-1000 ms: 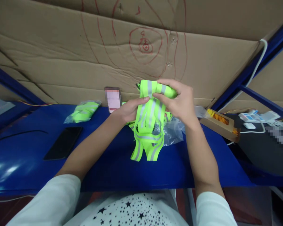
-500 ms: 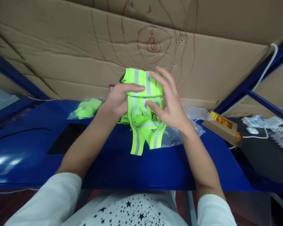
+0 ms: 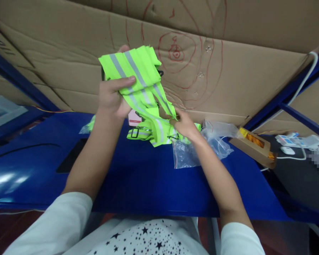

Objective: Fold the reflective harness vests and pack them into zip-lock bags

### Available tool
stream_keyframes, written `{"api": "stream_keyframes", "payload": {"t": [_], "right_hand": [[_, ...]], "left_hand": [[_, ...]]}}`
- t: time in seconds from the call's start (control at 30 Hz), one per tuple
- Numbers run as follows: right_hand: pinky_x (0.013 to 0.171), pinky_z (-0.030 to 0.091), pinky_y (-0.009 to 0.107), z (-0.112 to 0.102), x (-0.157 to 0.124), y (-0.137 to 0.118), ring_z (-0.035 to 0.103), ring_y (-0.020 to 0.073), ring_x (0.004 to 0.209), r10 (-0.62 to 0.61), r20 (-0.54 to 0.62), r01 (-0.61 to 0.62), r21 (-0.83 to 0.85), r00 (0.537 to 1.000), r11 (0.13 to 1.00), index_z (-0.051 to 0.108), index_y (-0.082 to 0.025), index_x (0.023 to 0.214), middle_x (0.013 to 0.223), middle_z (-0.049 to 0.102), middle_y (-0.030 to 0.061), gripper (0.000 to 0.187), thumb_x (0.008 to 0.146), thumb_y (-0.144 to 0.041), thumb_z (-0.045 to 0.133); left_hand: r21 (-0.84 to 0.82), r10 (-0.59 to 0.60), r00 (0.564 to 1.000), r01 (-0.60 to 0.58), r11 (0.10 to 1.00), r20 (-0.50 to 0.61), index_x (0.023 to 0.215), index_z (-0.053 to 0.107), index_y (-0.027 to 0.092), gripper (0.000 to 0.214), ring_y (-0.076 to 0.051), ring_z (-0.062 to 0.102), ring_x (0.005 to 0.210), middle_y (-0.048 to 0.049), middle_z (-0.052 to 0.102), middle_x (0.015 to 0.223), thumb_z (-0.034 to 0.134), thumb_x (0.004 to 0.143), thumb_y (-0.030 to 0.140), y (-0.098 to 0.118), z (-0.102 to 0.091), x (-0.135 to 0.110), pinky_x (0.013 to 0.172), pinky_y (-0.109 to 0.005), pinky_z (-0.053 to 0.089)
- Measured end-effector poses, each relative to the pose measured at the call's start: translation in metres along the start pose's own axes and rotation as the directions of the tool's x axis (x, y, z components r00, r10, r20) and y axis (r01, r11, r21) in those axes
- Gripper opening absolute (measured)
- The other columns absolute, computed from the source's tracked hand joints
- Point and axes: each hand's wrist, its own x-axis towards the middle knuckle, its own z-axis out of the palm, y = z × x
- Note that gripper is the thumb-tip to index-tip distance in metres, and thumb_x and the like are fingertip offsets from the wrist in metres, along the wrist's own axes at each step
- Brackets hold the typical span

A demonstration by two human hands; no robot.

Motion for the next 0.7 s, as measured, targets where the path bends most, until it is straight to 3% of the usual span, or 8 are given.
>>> {"api": "stream_keyframes", "payload": {"t": [0.07,0.13,0.23,0.3,0.37,0.47,0.57,0.7], "right_hand": [[0.120,0.039,0.051,0.004,-0.003,0.002,0.055,0.0294,0.137,-0.041,0.018,0.042,-0.111,0.999,0.993,0.061,-0.019,0.137,0.144,0.062,0.0085,0.057,0.080,-0.021,0.068],[0.120,0.040,0.051,-0.001,-0.007,-0.001,0.054,0.0290,0.138,-0.019,0.229,0.044,-0.105,0.973,0.993,0.053,-0.023,0.146,0.149,0.057,0.0070,0.064,0.084,-0.030,0.070],[0.119,0.044,0.050,-0.026,-0.013,-0.012,0.053,0.0281,0.140,-0.030,0.576,0.036,0.002,0.817,0.999,0.045,-0.030,0.153,0.156,0.051,0.0029,0.078,0.083,-0.045,0.076],[0.119,0.043,0.052,-0.048,-0.015,-0.021,0.048,0.0297,0.145,-0.079,0.530,0.068,0.041,0.844,0.997,0.039,-0.033,0.156,0.161,0.044,0.0026,0.089,0.079,-0.052,0.080],[0.120,0.040,0.052,-0.065,-0.016,-0.028,0.041,0.0296,0.149,-0.139,0.312,0.126,0.061,0.940,0.990,0.032,-0.035,0.159,0.166,0.035,0.0023,0.095,0.080,-0.060,0.077],[0.124,0.035,0.049,-0.075,-0.018,-0.032,0.040,0.0280,0.150,-0.178,0.105,0.180,-0.012,0.978,0.984,0.038,-0.033,0.157,0.164,0.038,0.0032,0.090,0.081,-0.062,0.075],[0.124,0.035,0.050,-0.074,-0.019,-0.031,0.050,0.0292,0.142,-0.131,0.175,0.156,-0.135,0.976,0.979,0.057,-0.029,0.145,0.152,0.055,0.0047,0.075,0.079,-0.056,0.079],[0.115,0.047,0.047,-0.074,-0.017,-0.024,0.061,0.0272,0.129,-0.090,0.224,0.118,-0.114,0.970,0.986,0.063,-0.029,0.139,0.142,0.064,0.0036,0.064,0.080,-0.051,0.080]], "left_hand": [[0.006,0.000,1.000,0.000,1.000,-0.016,0.134,0.066,0.033,0.049,-0.029,0.055,0.140,-0.0015,0.076,0.118,0.065,0.086,0.025,-0.005,-0.001,0.001,0.110,-0.045,0.052],[-0.006,0.025,0.999,-0.025,1.000,0.024,0.134,0.065,0.032,0.052,-0.029,0.057,0.138,-0.0014,0.075,0.119,0.066,0.084,0.020,-0.004,0.000,-0.001,0.109,-0.044,0.052],[-0.031,0.027,0.984,-0.022,0.999,0.177,0.133,0.063,0.033,0.065,-0.031,0.062,0.131,-0.0003,0.073,0.125,0.072,0.073,0.009,-0.001,0.002,-0.002,0.108,-0.044,0.053],[-0.026,-0.030,0.963,0.038,0.999,0.268,0.132,0.063,0.033,0.072,-0.031,0.067,0.123,-0.0002,0.074,0.124,0.077,0.067,0.006,-0.007,0.003,-0.003,0.105,-0.044,0.055],[-0.003,-0.121,0.932,0.130,0.992,0.343,0.131,0.063,0.030,0.077,-0.030,0.071,0.114,-0.0009,0.075,0.118,0.082,0.061,0.004,-0.023,0.005,-0.004,0.099,-0.042,0.057],[0.048,-0.303,0.843,0.316,0.948,0.445,0.129,0.063,0.025,0.079,-0.028,0.074,0.103,-0.0043,0.076,0.114,0.087,0.057,0.005,-0.059,0.015,-0.011,0.090,-0.040,0.059],[0.076,-0.483,0.769,0.500,0.862,0.418,0.117,0.068,0.017,0.062,-0.027,0.075,0.086,-0.0082,0.077,0.101,0.087,0.059,0.011,-0.087,0.026,-0.019,0.082,-0.042,0.058],[0.064,-0.551,0.731,0.578,0.813,0.403,0.101,0.071,0.013,0.044,-0.023,0.073,0.076,-0.0090,0.077,0.093,0.086,0.059,0.012,-0.094,0.031,-0.023,0.081,-0.042,0.057]]}}
